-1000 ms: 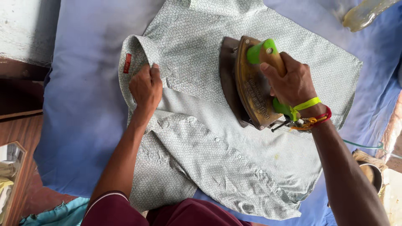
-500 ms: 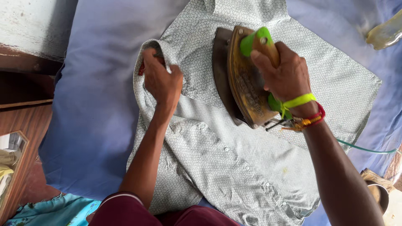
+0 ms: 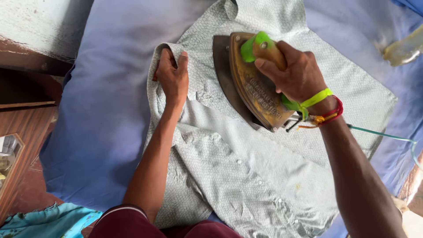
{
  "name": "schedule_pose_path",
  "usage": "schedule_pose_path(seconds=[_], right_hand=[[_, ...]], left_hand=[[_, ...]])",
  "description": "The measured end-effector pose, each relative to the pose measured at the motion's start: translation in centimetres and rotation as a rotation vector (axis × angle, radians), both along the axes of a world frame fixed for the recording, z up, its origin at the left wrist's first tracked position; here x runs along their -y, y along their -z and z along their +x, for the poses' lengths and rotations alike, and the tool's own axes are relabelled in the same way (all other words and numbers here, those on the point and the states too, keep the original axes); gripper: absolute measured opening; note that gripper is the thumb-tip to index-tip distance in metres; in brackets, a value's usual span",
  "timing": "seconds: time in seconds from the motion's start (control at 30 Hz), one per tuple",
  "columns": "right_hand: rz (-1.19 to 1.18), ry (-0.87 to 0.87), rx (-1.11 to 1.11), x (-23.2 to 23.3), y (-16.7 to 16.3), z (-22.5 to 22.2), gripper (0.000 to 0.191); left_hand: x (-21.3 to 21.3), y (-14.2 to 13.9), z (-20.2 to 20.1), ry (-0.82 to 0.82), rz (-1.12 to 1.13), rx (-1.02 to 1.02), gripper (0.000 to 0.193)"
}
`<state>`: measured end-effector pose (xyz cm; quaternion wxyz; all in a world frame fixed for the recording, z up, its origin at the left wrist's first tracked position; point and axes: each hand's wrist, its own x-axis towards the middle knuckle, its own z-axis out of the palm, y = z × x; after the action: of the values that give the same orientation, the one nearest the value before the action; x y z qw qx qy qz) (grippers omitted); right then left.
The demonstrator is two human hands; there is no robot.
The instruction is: The person irons a shirt by hand using a heavy iron. They spray liquid from a bottle onto the fabric, smooth sections with their hands, and press the iron across the front, back, and sleeves while flipping the garment to continue.
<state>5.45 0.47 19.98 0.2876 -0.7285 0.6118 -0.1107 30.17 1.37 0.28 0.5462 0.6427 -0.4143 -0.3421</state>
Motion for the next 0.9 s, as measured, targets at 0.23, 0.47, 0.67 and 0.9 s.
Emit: schedule_pose_path(seconds=[0.23,0.47,0.67,0.9], right_hand=[[0.045,0.045,0.009,1.4,0.7,1.6,0.039],[-0.014,0.138,0.109,4.0,0.5,4.4,0.042],[-0.032,-0.055,0.115,5.2,-0.5,4.9,0.042],[-0.002,-0.223,0.067,6.1,-0.3,4.1,0.048]], left_hand=[[0.2,0.1,0.2,0.054,0.004,-0.035,0.034],[-0.1,0.9,-0.2,0.099,-0.054,-0.103,0.027],[0.2,0.9,0.0,0.076,-0.09,-0.164,0.025],[0.1,1.0,0.0,0.021,-0.112,-0.145,0.028]])
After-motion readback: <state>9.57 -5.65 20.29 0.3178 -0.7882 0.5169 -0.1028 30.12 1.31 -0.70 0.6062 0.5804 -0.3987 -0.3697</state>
